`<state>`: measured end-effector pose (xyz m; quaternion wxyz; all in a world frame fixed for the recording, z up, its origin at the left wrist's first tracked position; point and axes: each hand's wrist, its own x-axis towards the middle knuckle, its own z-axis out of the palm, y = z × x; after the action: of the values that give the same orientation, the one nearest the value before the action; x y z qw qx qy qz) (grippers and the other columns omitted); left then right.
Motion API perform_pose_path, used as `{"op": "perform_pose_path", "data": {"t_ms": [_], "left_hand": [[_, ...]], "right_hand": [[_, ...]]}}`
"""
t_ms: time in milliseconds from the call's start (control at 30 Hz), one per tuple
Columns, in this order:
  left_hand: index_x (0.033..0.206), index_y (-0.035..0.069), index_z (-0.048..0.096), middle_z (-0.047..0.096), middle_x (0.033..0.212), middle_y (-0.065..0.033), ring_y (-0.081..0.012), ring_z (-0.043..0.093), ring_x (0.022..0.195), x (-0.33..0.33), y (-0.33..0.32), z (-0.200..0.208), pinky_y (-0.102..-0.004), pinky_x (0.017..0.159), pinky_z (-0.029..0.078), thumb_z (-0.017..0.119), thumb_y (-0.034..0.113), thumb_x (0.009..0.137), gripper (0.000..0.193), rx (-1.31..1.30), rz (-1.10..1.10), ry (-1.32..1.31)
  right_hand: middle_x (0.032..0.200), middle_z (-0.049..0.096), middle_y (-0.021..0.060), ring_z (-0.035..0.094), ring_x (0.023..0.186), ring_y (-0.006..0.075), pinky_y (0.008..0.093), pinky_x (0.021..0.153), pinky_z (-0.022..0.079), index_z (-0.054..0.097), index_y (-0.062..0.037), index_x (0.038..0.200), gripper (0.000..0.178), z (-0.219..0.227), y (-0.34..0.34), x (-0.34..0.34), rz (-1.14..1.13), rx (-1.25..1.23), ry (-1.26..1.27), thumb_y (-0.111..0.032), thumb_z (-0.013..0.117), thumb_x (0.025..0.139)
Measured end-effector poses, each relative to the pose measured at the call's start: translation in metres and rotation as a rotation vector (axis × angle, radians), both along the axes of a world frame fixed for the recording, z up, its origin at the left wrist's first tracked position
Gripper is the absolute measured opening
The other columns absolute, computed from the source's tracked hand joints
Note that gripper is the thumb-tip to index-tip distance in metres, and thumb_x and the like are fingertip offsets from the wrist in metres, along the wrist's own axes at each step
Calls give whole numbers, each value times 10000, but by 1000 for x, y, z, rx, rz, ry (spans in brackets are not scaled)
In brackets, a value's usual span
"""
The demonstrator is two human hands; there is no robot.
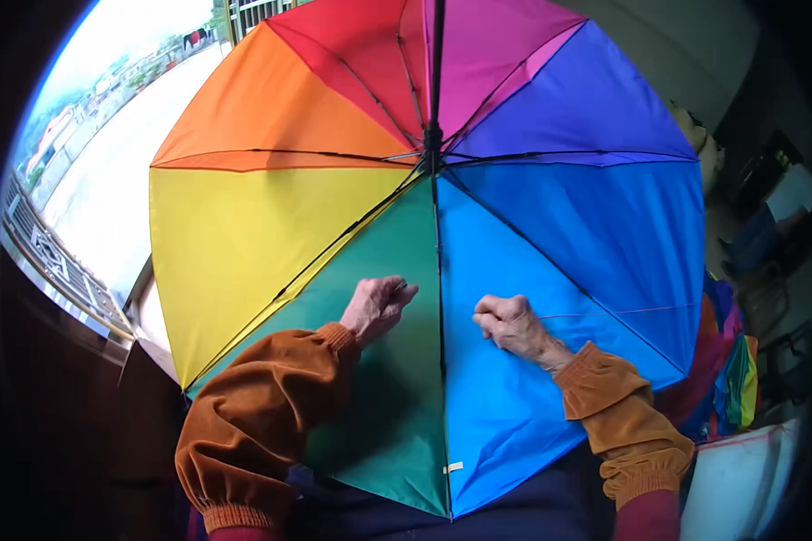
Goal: Attaching umbrella fabric to metal ribs using a needle and thread.
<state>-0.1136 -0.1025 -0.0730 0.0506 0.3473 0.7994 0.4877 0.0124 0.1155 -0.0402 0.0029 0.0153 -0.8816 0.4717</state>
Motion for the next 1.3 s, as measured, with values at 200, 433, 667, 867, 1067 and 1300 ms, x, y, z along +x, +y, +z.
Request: {"op": "perform_pose_path", "data": {"t_ms": [200,433,667,867,1067,1300], "left_hand": [[717,28,522,554,664,-179,-352,541,662,-45,-112,17,-430,598,417,567,222,783,210,-488,469,344],[792,58,548,586,664,-154,-354,560,684,-28,-147,-18,-440,611,422,639,228,715,208,-624,468,352],[652,36,460,528,619,-175,-379,514,646,-50,-157,-56,-476,586,394,538,145,749,165,-695,294,504],[620,50,449,482,523,-116,-275,462,424,-27,-125,-83,-367,388,367,529,156,740,179,-187,84,211],[612,105,431,423,498,-6,-101,387,344,75,-16,-66,-216,281,276,507,134,757,167,235,136,-739],[656,81,488,416,507,-9,-95,368,387,130,25,-61,-216,320,269,517,162,771,143,293,120,-958]], "right_hand": [[599,555,27,524,471,63,196,381,423,562,4,731,128,33,1,-13,-22,-100,-232,-87,538,817],[600,553,37,528,462,80,213,381,449,576,12,763,130,-1,-40,-40,-54,-355,-298,-93,533,826],[593,553,91,527,423,155,275,375,436,550,50,703,200,-20,-42,-32,-22,-420,-84,-149,544,716],[585,475,71,511,467,170,287,375,444,510,-14,592,173,0,0,-46,-50,77,-113,-148,578,679],[616,473,59,512,517,167,295,424,433,502,-34,608,130,-6,54,-15,-297,90,191,-109,569,690],[652,471,45,513,576,163,305,481,420,492,-57,626,102,-48,77,10,-392,31,321,-64,559,702]]}}
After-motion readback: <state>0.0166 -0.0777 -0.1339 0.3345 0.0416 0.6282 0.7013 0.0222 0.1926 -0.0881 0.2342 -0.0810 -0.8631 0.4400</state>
